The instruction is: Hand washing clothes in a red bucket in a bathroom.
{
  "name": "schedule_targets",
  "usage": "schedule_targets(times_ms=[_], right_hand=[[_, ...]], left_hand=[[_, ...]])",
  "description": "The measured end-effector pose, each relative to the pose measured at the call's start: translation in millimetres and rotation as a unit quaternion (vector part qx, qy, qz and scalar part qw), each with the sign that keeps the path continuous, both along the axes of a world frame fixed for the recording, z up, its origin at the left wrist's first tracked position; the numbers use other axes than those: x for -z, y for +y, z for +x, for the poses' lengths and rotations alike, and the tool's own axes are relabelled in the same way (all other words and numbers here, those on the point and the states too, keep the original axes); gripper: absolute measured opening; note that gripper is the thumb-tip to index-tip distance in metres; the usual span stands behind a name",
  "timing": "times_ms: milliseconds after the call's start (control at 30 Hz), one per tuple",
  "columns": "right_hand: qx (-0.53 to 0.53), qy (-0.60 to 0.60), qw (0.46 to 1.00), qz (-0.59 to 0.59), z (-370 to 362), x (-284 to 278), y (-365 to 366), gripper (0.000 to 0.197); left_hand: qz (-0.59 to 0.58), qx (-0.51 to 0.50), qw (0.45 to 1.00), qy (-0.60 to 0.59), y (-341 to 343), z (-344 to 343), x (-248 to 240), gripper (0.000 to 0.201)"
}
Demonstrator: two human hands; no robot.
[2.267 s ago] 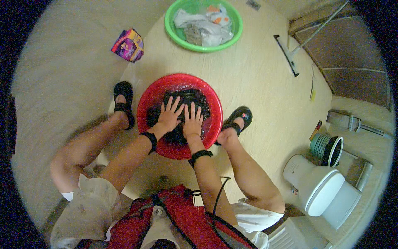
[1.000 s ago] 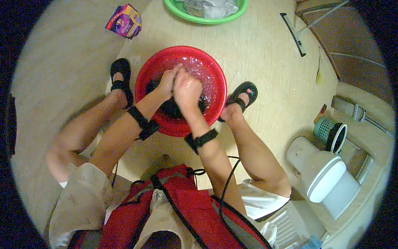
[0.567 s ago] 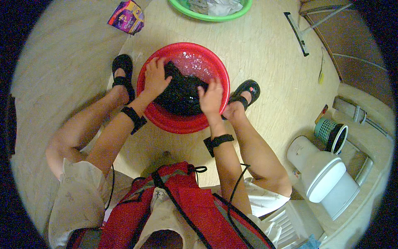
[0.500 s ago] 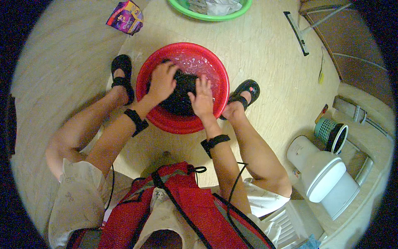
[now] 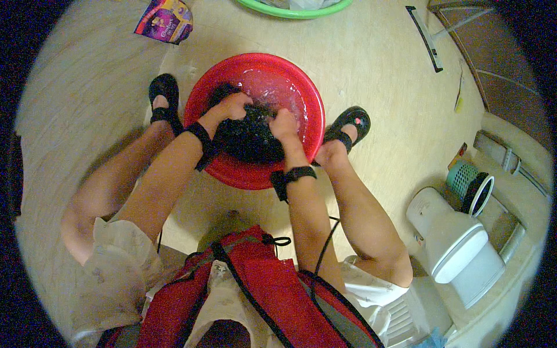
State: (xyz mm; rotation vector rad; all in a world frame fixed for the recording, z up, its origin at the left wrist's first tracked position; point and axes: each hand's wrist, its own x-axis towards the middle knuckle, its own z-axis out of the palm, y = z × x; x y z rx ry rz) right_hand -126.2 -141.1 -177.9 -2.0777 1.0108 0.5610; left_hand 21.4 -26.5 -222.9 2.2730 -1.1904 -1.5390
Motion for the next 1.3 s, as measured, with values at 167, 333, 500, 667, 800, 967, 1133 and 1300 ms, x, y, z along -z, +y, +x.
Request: schedule_targets(times_ms=[167, 333, 500, 667, 800, 967, 1133, 1300], right_hand=[[0.157, -0.270, 0.906, 0.285, -29.8, -40.8, -48.5, 0.026], [0.295, -0.347, 0.843, 0.284, 6.8, -78.2, -42.2, 0.017], [0.236, -0.353, 0.901, -0.092, 25.6, -97.9, -9.2, 0.024], [0.222, -0.321, 0.909, -0.149, 31.9, -115.9, 0.6, 0.036], [0.112, -0.449, 0.872, -0.158, 34.4, -122.4, 46.4, 0.031], [0.116, -0.367, 0.907, -0.170, 22.6, -95.4, 34.6, 0.029], [0.109, -0.108, 0.968, -0.199, 5.1, -65.1, -4.3, 0.040], [-0.007, -0.237, 0.957, -0.168, -14.0, -25.0, 19.9, 0.049]], left_hand=[[-0.068, -0.172, 0.917, 0.354, -16.6, 11.5, -78.7, 0.038], [-0.280, -0.246, 0.908, 0.192, -18.2, 6.8, -120.1, 0.029], [-0.246, -0.519, 0.748, 0.333, -30.6, -31.6, -126.2, 0.030], [-0.164, -0.629, 0.636, 0.416, -43.2, -60.9, -140.0, 0.034], [-0.231, -0.657, 0.530, 0.484, -21.0, -67.7, -115.6, 0.034], [-0.122, -0.623, 0.641, 0.432, -13.3, -70.0, -103.8, 0.027], [-0.103, -0.578, 0.650, 0.483, -14.5, -63.8, -115.3, 0.032], [-0.222, -0.268, 0.931, -0.108, -1.9, -54.3, -62.7, 0.057]])
